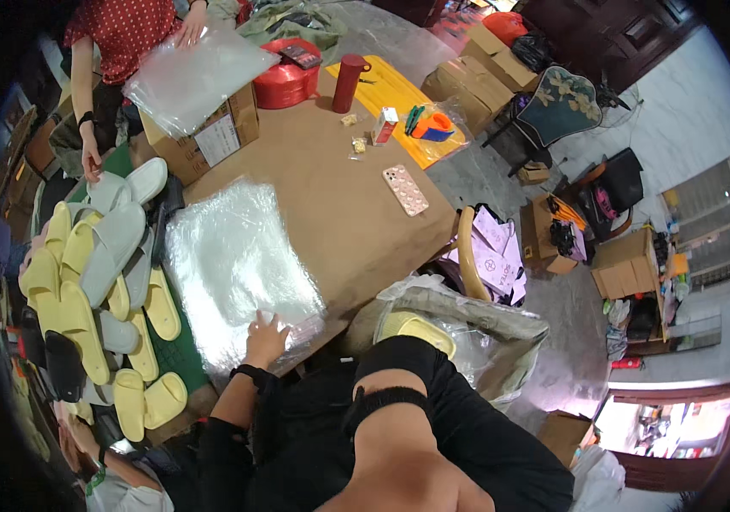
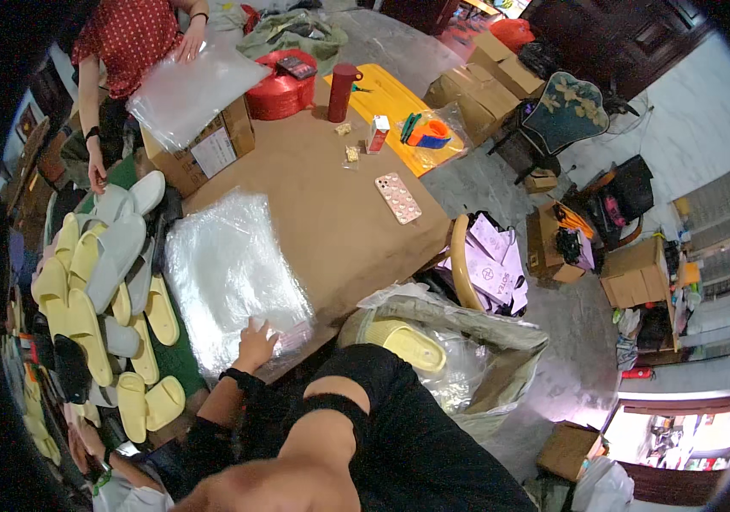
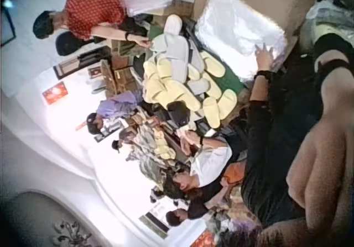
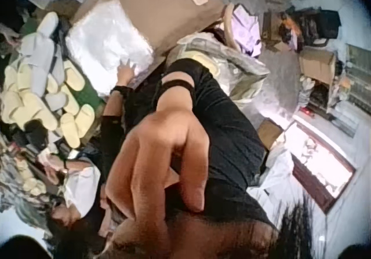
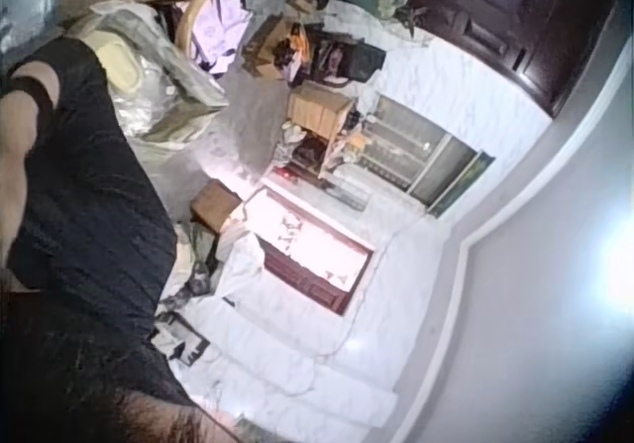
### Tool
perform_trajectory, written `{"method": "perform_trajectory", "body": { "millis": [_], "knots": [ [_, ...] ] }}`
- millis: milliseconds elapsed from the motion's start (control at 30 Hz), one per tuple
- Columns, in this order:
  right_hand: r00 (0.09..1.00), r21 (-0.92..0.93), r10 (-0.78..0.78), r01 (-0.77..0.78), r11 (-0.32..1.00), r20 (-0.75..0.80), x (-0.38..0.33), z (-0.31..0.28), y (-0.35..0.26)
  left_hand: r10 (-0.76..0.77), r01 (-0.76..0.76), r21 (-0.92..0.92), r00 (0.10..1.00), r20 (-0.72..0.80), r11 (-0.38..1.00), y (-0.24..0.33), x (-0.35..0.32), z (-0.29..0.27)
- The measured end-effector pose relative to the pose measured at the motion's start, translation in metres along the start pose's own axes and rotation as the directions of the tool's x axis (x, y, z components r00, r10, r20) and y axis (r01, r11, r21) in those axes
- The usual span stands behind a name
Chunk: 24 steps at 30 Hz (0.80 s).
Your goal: The recorder is sorting and inspecting various sandals and slippers at a manufacturing or fulfillment station.
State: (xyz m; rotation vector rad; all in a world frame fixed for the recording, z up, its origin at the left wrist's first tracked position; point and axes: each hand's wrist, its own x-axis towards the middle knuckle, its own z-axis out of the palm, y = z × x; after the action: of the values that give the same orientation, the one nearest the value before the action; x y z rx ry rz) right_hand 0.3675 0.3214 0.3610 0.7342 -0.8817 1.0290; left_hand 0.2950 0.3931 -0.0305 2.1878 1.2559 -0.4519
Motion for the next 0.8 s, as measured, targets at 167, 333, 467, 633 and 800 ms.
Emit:
{"method": "perform_trajectory", "body": {
  "millis": [167,333,467,633,800],
  "knots": [
    [0.915,-0.16,0.402,-0.404,0.901,-0.041,0.011,-0.073,-0.068,-0.045,0.045,0.0,0.998,0.038,0.999,-0.004,0.002,0.009],
    [0.553,-0.553,0.041,-0.833,0.011,-0.832,-0.06,-0.281,-0.165,-0.009,0.011,-0.026,0.997,0.071,1.0,-0.008,0.01,0.025],
    [0.682,-0.031,-0.257,-0.379,-0.925,-0.685,-0.164,-0.4,-0.338,0.095,-0.093,0.078,0.995,-0.022,0.993,-0.02,0.013,0.051],
    [0.307,0.519,-0.561,-0.213,-0.828,-0.769,-0.227,-0.401,-0.385,0.005,-0.005,0.009,1.0,-0.01,1.0,-0.02,0.002,0.052],
    [0.291,0.486,-0.564,-0.301,-0.821,-0.773,-0.231,-0.392,-0.401,0.044,-0.043,0.021,0.999,-0.017,0.999,-0.017,0.007,0.052]
  ]
}}
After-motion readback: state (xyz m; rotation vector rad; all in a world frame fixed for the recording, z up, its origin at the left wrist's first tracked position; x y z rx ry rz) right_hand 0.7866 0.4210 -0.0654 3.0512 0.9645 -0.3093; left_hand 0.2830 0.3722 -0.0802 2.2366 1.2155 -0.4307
